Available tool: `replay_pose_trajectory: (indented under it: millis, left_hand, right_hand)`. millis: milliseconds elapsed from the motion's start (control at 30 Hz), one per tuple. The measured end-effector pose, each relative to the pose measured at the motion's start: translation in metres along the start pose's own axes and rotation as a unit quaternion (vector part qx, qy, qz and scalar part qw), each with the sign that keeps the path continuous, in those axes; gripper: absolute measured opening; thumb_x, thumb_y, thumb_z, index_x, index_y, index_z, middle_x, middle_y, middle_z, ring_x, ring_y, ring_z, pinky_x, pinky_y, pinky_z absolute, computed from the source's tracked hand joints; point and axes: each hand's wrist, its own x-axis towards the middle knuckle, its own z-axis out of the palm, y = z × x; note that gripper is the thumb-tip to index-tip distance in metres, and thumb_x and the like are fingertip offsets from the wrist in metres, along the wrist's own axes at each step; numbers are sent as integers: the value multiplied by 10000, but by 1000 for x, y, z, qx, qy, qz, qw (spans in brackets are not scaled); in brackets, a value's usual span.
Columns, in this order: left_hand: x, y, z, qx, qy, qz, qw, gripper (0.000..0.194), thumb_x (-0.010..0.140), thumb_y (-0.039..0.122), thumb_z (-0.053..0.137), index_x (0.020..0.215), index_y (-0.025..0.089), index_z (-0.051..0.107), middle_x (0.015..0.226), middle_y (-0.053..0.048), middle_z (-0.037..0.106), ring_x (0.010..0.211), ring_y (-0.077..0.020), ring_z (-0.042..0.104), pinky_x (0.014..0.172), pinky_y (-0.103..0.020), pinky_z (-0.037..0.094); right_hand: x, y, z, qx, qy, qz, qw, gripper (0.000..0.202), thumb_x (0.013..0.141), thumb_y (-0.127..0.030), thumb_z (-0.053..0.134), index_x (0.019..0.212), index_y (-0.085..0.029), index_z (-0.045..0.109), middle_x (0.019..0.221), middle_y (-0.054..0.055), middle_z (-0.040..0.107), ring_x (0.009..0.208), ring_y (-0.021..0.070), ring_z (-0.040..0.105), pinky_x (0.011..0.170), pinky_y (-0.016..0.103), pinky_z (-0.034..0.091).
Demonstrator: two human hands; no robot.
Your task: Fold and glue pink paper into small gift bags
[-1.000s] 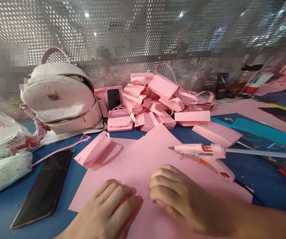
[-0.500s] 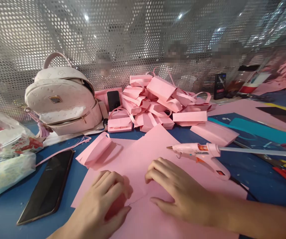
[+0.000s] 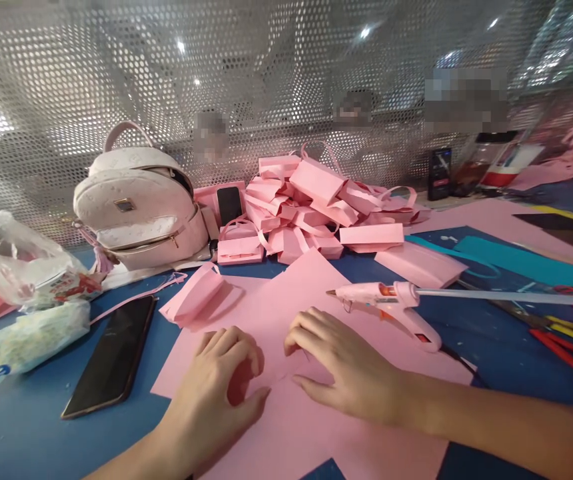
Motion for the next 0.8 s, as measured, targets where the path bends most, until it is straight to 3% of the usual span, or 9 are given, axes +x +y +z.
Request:
replay_pose_trajectory:
  millis: [267, 533, 800]
  left_hand:
    - [-4, 2, 2, -22, 15, 42, 999, 291, 753, 14, 575, 912, 256, 577, 976, 3, 626, 920, -205, 555, 832, -357, 439]
    - [-8, -2, 3, 39, 59, 140, 988, 106, 864, 121, 585, 881, 224, 605, 921, -20, 661, 817, -187, 564, 766, -343, 451]
    - [-10, -6, 1, 87, 79, 208, 971, 126, 885, 96, 611, 908, 218, 632, 886, 2, 688, 788, -152, 575, 786, -324, 446]
  right_hand:
    - [-1, 1, 0, 12, 44, -67, 997, 212, 779, -40, 648, 886, -194, 550, 914, 11, 560, 862, 177, 480, 827, 332, 383]
    - [-2, -1, -3, 35, 65, -130, 989, 69, 877, -127, 616, 890, -190, 590, 894, 25, 583, 843, 170, 493, 796, 316, 393]
    - [-3, -1, -6, 53, 65, -138, 987, 89, 921, -155, 537, 913, -192, 618, 912, 51, 592, 831, 180, 481, 783, 320, 411]
